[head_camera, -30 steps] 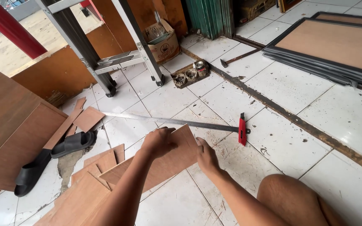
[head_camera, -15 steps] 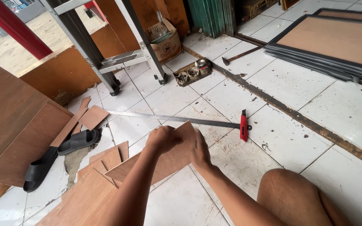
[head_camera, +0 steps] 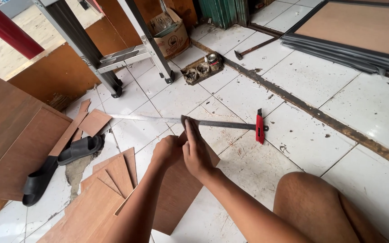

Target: The person sits on the floor and sands the edges and surfaces of several small wooden boards using a sanding block. The person then places one sanded board into a white frame and sets it aside before continuing to sand another board.

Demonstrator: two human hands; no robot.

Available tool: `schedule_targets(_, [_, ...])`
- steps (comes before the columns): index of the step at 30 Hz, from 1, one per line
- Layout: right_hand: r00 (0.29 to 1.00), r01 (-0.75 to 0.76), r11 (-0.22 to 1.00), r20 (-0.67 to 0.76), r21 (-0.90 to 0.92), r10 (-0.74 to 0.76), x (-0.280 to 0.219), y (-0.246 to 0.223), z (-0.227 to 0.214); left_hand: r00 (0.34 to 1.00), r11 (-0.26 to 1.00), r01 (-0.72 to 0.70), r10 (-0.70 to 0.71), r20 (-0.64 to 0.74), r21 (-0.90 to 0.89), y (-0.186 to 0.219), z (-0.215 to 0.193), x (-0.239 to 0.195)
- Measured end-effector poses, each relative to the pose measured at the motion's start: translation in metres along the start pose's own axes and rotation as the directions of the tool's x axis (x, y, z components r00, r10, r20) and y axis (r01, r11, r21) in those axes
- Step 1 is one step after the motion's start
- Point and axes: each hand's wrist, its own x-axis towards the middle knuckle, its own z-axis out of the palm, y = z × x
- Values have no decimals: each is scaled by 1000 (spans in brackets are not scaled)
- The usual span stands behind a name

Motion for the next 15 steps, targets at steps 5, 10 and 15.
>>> schedule_targets(5, [986,-166,972,-18,-164,165,-58,79,12,1000,995,-16,17,5,-98,25,-24,-39])
schedule_targets(10, [992,-119,982,-65,-147,110,-32,65,18,1000,991,-23,23,1,-132,28,-26,-44])
schedule_targets(15, [987,-151,973,-86,-173,138,-41,69,19,999,988,-3,-3,-44,-154,27,-26,-51])
